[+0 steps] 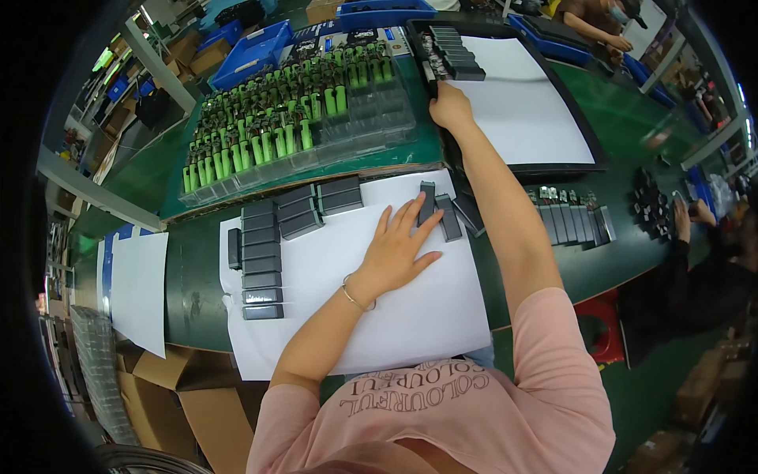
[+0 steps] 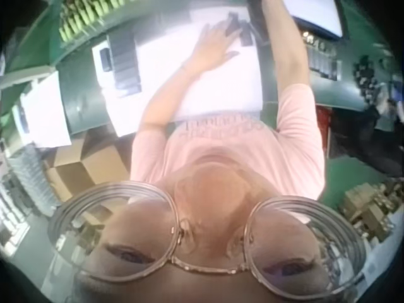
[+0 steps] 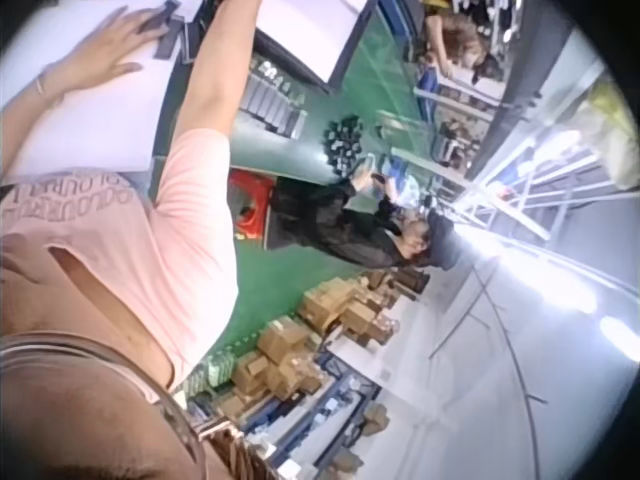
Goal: Assembling small electronic modules by placing components into plastic housings and securing them.
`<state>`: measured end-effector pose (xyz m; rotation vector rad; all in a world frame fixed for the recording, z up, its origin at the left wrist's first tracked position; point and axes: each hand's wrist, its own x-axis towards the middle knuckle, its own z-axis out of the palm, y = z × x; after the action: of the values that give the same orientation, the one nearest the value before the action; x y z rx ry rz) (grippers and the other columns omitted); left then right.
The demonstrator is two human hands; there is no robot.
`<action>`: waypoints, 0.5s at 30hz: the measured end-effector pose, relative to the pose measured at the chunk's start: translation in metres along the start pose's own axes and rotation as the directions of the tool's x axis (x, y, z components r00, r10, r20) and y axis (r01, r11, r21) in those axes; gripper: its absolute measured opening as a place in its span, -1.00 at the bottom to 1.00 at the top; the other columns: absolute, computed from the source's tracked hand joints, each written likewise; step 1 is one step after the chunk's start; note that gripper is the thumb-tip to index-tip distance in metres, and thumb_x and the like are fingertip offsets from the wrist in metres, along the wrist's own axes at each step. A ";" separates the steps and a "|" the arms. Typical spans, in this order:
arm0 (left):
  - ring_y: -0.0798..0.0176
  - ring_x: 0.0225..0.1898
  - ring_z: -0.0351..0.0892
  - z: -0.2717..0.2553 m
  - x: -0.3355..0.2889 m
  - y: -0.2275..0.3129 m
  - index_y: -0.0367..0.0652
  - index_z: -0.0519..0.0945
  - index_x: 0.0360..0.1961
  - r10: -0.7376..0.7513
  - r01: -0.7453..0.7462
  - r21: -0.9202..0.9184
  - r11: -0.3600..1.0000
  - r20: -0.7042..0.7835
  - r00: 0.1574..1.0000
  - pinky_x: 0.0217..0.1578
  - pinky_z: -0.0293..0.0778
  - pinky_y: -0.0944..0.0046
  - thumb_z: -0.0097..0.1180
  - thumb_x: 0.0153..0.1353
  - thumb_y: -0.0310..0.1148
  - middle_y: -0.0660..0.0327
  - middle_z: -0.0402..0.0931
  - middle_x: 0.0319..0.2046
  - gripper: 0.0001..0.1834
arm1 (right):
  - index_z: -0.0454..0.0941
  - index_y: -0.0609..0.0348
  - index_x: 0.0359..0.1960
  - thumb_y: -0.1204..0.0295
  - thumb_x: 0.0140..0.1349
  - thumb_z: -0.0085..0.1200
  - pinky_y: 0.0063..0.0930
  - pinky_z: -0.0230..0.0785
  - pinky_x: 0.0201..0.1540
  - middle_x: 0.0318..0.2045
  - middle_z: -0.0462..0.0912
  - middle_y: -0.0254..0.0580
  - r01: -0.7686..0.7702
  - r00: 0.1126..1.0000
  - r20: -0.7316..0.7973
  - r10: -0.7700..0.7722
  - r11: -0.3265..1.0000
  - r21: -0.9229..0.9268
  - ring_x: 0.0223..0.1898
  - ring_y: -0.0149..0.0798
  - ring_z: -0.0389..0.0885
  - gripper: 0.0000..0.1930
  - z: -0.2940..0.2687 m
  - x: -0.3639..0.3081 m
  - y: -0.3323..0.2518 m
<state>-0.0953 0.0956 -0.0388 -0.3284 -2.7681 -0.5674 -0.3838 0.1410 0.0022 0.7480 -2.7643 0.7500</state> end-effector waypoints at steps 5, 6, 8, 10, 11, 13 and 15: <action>-0.05 0.29 0.10 0.001 0.004 0.002 0.02 0.24 0.28 0.012 -0.012 -0.016 1.000 0.016 1.000 0.28 -0.05 -0.13 0.10 0.17 -0.05 -0.03 -0.02 0.34 -0.33 | 0.44 0.19 0.08 0.34 0.08 0.04 -0.16 0.36 0.05 -0.02 0.54 0.06 -0.020 0.999 0.032 0.023 0.997 -0.078 0.02 0.09 0.49 -0.52 0.007 0.011 -0.004; -0.06 0.29 0.10 0.000 0.004 0.002 0.02 0.25 0.28 0.005 -0.005 -0.024 1.000 0.010 1.000 0.28 -0.05 -0.13 0.10 0.16 -0.06 -0.03 -0.01 0.34 -0.33 | 0.44 0.19 0.08 0.34 0.08 0.04 -0.16 0.36 0.05 -0.02 0.54 0.06 -0.034 0.999 0.039 0.037 0.997 -0.075 0.02 0.09 0.49 -0.52 0.009 0.013 -0.003; -0.06 0.28 0.11 -0.002 0.004 0.002 0.02 0.25 0.28 -0.001 0.002 -0.042 0.999 0.018 1.000 0.28 -0.04 -0.14 0.11 0.16 -0.07 -0.03 -0.01 0.34 -0.34 | 0.51 0.25 -0.23 0.38 0.06 0.00 -0.08 0.41 -0.07 -0.23 0.60 0.13 0.098 0.992 -0.075 -0.101 0.994 -0.044 -0.13 0.13 0.56 -0.74 0.015 0.018 0.000; -0.03 0.27 0.12 -0.003 0.006 0.003 0.04 0.28 0.27 0.001 -0.001 -0.030 1.000 0.004 1.000 0.27 -0.03 -0.15 0.12 0.15 -0.10 0.00 0.00 0.34 -0.35 | 0.52 0.25 -0.21 0.35 0.07 0.01 -0.09 0.41 -0.06 -0.21 0.60 0.13 0.072 0.995 -0.070 -0.075 0.997 -0.039 -0.11 0.12 0.56 -0.71 0.016 0.028 0.004; -0.03 0.26 0.13 -0.004 0.006 0.001 0.04 0.28 0.26 0.007 -0.007 -0.028 1.000 -0.003 1.000 0.27 -0.02 -0.15 0.11 0.16 -0.10 0.01 -0.01 0.34 -0.36 | 0.52 0.25 -0.18 0.33 0.08 0.02 -0.10 0.41 -0.05 -0.19 0.60 0.12 0.073 0.994 -0.075 -0.075 0.997 -0.028 -0.10 0.12 0.55 -0.69 0.016 0.032 0.002; -0.03 0.26 0.13 -0.003 0.004 0.001 0.05 0.28 0.26 0.012 -0.011 -0.032 0.999 0.013 1.000 0.27 -0.02 -0.15 0.11 0.16 -0.10 0.01 -0.01 0.34 -0.37 | 0.53 0.25 -0.15 0.30 0.08 0.04 -0.11 0.40 -0.02 -0.16 0.60 0.12 0.063 0.996 -0.062 -0.063 0.998 -0.011 -0.07 0.11 0.54 -0.65 0.014 0.029 0.003; -0.02 0.26 0.13 -0.006 0.002 0.001 0.06 0.28 0.26 0.017 -0.016 -0.026 1.000 0.018 1.000 0.27 -0.02 -0.14 0.10 0.17 -0.10 0.01 0.00 0.34 -0.38 | 0.53 0.25 -0.11 0.26 0.09 0.06 -0.12 0.39 0.00 -0.13 0.59 0.12 0.055 0.997 -0.047 -0.055 0.998 0.005 -0.05 0.11 0.53 -0.62 0.012 0.024 0.000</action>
<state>-0.0954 0.0947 -0.0327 -0.3638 -2.7748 -0.5999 -0.4045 0.1243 -0.0008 0.7942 -2.6893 0.7563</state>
